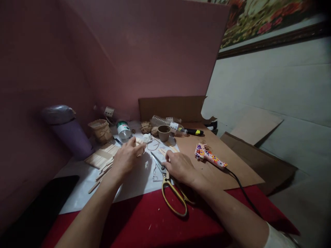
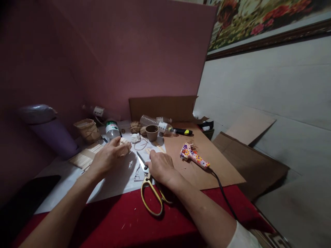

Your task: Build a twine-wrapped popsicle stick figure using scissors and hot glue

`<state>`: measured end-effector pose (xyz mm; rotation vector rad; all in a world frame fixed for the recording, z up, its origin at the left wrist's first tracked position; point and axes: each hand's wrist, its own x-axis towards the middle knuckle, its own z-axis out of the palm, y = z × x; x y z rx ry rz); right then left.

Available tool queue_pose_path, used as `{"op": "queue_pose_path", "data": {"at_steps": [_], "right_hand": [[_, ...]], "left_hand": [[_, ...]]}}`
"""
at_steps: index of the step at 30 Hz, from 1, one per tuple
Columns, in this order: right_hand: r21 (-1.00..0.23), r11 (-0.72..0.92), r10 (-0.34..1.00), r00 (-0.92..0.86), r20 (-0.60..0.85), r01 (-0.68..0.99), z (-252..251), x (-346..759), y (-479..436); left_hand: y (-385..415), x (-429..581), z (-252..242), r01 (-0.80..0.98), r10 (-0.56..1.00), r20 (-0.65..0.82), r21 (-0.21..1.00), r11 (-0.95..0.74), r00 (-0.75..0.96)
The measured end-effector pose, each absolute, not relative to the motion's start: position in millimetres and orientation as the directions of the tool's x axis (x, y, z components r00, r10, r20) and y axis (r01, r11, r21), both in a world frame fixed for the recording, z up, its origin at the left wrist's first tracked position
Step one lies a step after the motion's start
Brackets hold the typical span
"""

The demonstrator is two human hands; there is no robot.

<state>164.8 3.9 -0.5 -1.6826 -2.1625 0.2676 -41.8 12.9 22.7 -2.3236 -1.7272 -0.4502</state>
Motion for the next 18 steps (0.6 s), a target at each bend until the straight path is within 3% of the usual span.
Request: {"op": "queue_pose_path", "data": {"at_steps": [5, 8, 11, 14, 18], "right_hand": [[-0.539, 0.198, 0.979, -0.143, 0.142, 0.819, -7.7, 162.4, 8.8], [-0.641, 0.175, 0.982, -0.085, 0.168, 0.748, -8.9, 166.0, 13.8], [-0.727, 0.212, 0.972, -0.067, 0.223, 0.653, -6.4, 169.1, 16.5], [-0.787, 0.287, 0.956, -0.115, 0.268, 0.546, -1.9, 168.2, 14.4], [-0.821, 0.367, 0.93, -0.172, 0.324, 0.437, 3.4, 163.4, 6.7]], "left_hand": [[15.4, -40.5, 20.9, 0.988, 0.864, 0.481, -0.038, -0.148, 0.148], [14.6, -39.4, 20.7, 0.985, 0.863, 0.476, -0.032, -0.172, 0.166], [13.4, -38.8, 21.5, 0.98, 0.869, 0.457, -0.03, -0.196, 0.188], [11.8, -36.5, 22.7, 0.987, 0.822, 0.553, -0.011, -0.161, 0.14], [5.4, -27.6, 23.1, 0.915, 0.696, 0.695, 0.141, -0.377, 0.18]]}}
